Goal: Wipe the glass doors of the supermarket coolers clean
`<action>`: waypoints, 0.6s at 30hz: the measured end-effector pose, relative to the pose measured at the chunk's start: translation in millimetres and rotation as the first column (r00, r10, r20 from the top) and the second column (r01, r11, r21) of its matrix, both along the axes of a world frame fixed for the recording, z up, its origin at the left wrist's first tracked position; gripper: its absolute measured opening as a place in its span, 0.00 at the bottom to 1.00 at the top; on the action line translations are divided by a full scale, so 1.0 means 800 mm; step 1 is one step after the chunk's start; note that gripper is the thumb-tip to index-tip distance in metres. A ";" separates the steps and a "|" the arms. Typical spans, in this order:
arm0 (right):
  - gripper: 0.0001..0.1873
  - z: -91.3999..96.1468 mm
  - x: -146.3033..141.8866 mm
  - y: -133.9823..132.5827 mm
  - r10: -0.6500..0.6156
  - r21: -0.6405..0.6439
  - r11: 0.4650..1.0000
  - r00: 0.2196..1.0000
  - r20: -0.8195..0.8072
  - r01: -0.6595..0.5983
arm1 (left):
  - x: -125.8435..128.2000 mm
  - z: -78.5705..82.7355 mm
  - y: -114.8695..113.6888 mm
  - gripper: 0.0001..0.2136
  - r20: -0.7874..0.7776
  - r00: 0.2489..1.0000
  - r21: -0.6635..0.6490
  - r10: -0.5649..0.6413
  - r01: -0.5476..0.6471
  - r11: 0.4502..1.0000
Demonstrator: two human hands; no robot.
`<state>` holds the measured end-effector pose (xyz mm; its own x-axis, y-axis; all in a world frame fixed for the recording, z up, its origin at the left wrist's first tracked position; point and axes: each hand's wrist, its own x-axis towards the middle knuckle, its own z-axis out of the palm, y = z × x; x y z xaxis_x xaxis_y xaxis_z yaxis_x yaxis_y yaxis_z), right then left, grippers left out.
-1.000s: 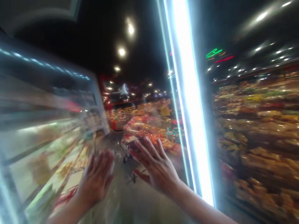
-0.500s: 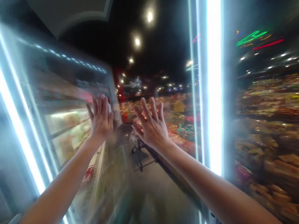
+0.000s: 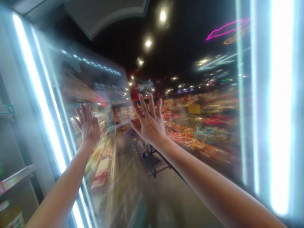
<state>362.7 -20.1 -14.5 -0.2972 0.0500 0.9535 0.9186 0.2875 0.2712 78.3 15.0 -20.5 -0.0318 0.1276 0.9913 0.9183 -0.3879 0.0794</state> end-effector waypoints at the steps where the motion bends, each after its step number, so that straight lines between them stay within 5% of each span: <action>1: 0.46 -0.002 -0.005 0.002 -0.007 0.008 1.000 1.000 -0.021 0.007 | -0.010 -0.016 -0.001 0.31 0.008 1.000 -0.002 0.000 0.000 1.000; 4: 0.48 -0.009 -0.016 0.005 -0.029 0.020 0.999 0.997 -0.071 0.031 | -0.026 -0.099 -0.007 0.31 -0.008 1.000 -0.016 -0.005 0.005 1.000; 6: 0.48 -0.005 -0.027 0.006 -0.034 0.021 0.999 0.996 -0.079 0.036 | -0.040 -0.131 -0.007 0.31 -0.051 0.999 -0.032 -0.017 0.016 0.999; 8: 0.48 0.006 -0.045 0.009 -0.028 0.024 0.999 0.997 -0.066 0.030 | -0.065 -0.115 0.000 0.31 -0.077 0.997 -0.038 -0.023 0.020 0.999; 11: 0.48 0.021 -0.077 0.013 -0.019 0.042 0.999 0.999 -0.048 0.021 | -0.111 -0.039 0.013 0.30 -0.066 0.998 -0.016 -0.016 0.015 1.000; 13: 0.48 0.016 -0.094 0.014 -0.020 0.057 0.998 0.999 -0.040 0.023 | -0.129 -0.013 0.016 0.30 -0.042 0.999 0.005 -0.004 0.004 1.000; 15: 0.48 -0.001 -0.101 0.013 -0.024 0.056 0.998 0.999 -0.026 0.025 | -0.133 -0.037 0.013 0.31 -0.016 1.000 0.023 0.011 -0.011 1.000; 18: 0.48 -0.026 -0.096 0.010 -0.034 0.041 0.999 0.999 0.019 0.033 | -0.127 -0.118 0.006 0.34 -0.020 1.000 0.026 0.010 -0.009 1.000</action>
